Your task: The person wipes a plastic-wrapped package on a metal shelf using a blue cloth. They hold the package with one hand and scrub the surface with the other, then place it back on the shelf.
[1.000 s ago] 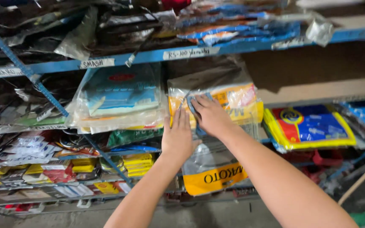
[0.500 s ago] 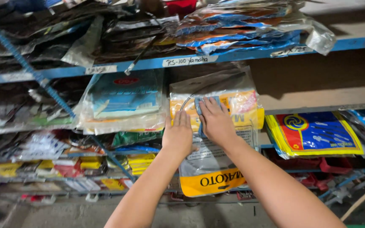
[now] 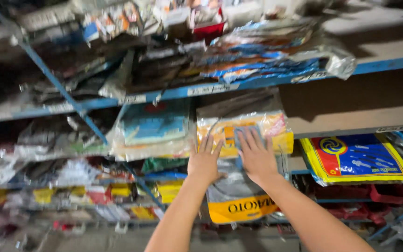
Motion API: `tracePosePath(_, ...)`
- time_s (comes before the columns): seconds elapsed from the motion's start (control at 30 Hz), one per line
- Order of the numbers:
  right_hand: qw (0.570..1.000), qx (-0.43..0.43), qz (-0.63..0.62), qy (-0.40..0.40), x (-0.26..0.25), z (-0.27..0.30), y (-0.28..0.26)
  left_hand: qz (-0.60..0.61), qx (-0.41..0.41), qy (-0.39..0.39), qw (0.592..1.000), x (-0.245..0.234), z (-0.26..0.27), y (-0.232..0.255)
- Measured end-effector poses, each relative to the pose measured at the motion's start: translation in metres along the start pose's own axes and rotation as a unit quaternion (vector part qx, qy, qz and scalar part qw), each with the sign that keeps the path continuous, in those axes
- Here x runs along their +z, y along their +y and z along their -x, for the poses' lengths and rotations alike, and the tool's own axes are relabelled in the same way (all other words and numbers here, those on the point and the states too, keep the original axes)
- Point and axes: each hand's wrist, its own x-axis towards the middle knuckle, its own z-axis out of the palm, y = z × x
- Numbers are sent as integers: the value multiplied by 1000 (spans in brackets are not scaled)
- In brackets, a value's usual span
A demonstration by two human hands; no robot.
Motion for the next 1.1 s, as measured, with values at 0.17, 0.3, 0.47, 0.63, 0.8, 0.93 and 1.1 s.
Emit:
tracePosePath(0.17,996,64,41,56,-3,5,-17,9,5,-7,1000,12,1,-3)
tracePosePath(0.3,991,-20,-20,128,3,-11,-62,15,-12,9,1000,27,-9,-4)
tracePosePath(0.47,988,-17,25,154,26,-6,-35,50,-14,44,998,32,2,0)
tracePosePath(0.63,983,-2,45,177,23,-4,-10,55,-18,146,988,71,-20,0)
tracePosePath(0.8,984,-6,-70,164,20,-16,-44,1,-18,238,971,104,-43,4)
tracePosePath(0.93,982,-45,-31,182,22,-14,-10,15,-17,280,960,99,-43,6)
tracePosePath(1.1,981,54,-90,160,2,-10,-12,-14,-13,358,933,113,-51,8)
